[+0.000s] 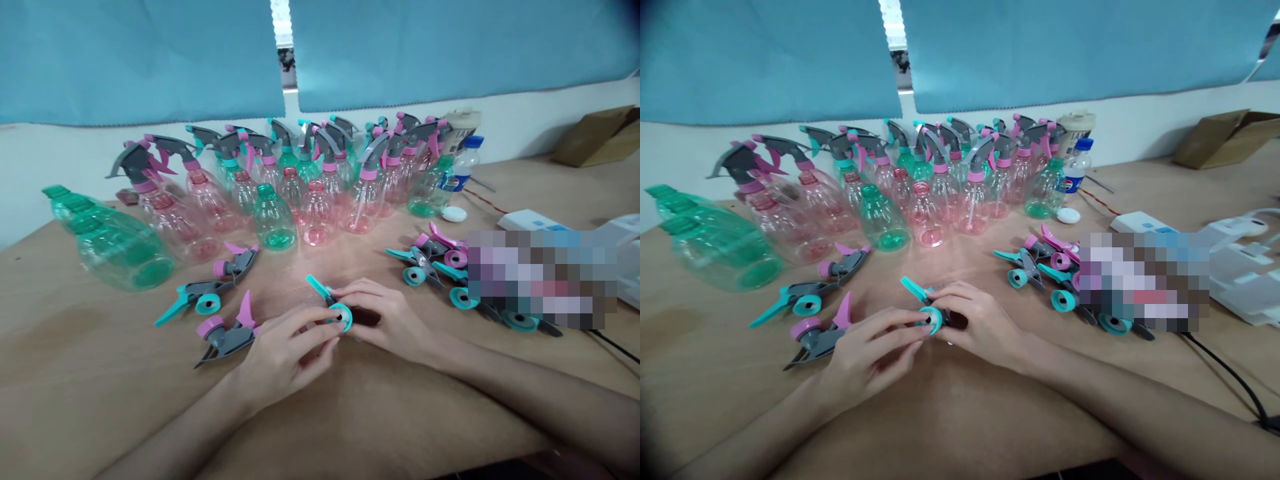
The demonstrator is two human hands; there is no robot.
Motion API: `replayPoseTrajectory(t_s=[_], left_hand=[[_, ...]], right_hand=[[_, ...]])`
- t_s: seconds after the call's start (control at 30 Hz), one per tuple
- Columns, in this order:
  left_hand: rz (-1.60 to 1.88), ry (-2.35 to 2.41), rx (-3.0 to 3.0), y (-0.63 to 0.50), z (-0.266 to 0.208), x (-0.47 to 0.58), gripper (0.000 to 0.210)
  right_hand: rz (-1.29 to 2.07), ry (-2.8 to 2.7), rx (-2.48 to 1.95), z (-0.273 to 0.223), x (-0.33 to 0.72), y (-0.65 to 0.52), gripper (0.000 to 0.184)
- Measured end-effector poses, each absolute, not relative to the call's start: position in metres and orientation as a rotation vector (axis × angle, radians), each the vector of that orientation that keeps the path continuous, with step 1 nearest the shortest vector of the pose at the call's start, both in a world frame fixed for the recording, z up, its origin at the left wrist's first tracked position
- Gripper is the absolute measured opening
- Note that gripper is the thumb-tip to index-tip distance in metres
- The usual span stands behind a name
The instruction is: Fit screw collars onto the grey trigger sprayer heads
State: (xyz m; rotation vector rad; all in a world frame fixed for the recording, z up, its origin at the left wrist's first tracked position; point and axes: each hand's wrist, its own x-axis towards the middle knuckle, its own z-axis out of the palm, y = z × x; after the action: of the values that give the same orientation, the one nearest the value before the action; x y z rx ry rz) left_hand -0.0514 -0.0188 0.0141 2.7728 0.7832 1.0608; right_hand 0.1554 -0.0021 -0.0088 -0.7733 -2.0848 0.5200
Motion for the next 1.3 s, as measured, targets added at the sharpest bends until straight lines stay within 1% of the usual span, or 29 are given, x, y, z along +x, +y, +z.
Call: replayPoseTrajectory(t_s=[0.27,0.57,0.93,1.17,1.3], left_hand=[[1.063,0.781,2.718,-0.019,0.016,-0.051,0.020],[1.145,0.732,2.735,-0.017,0.019,-0.052,0.020],[0.981,0.840,2.863,-0.022,0.019,-0.044,0.016],[0.877,0.765,2.896,-0.026,0.019,-0.041,0.013],[0.949,0.766,2.860,-0.024,0.016,-0.044,0.020]], right_hand=[[0.507,-2.088,-0.758,-0.010,0.155,-0.002,0.018],[0.529,-2.067,-0.765,-0.007,0.155,-0.003,0.020],[0.428,-2.094,-0.734,-0.011,0.156,-0.001,0.020],[0.385,-2.161,-0.692,-0.015,0.156,-0.002,0.018],[0.405,-2.130,-0.730,-0.009,0.155,-0.002,0.017]])
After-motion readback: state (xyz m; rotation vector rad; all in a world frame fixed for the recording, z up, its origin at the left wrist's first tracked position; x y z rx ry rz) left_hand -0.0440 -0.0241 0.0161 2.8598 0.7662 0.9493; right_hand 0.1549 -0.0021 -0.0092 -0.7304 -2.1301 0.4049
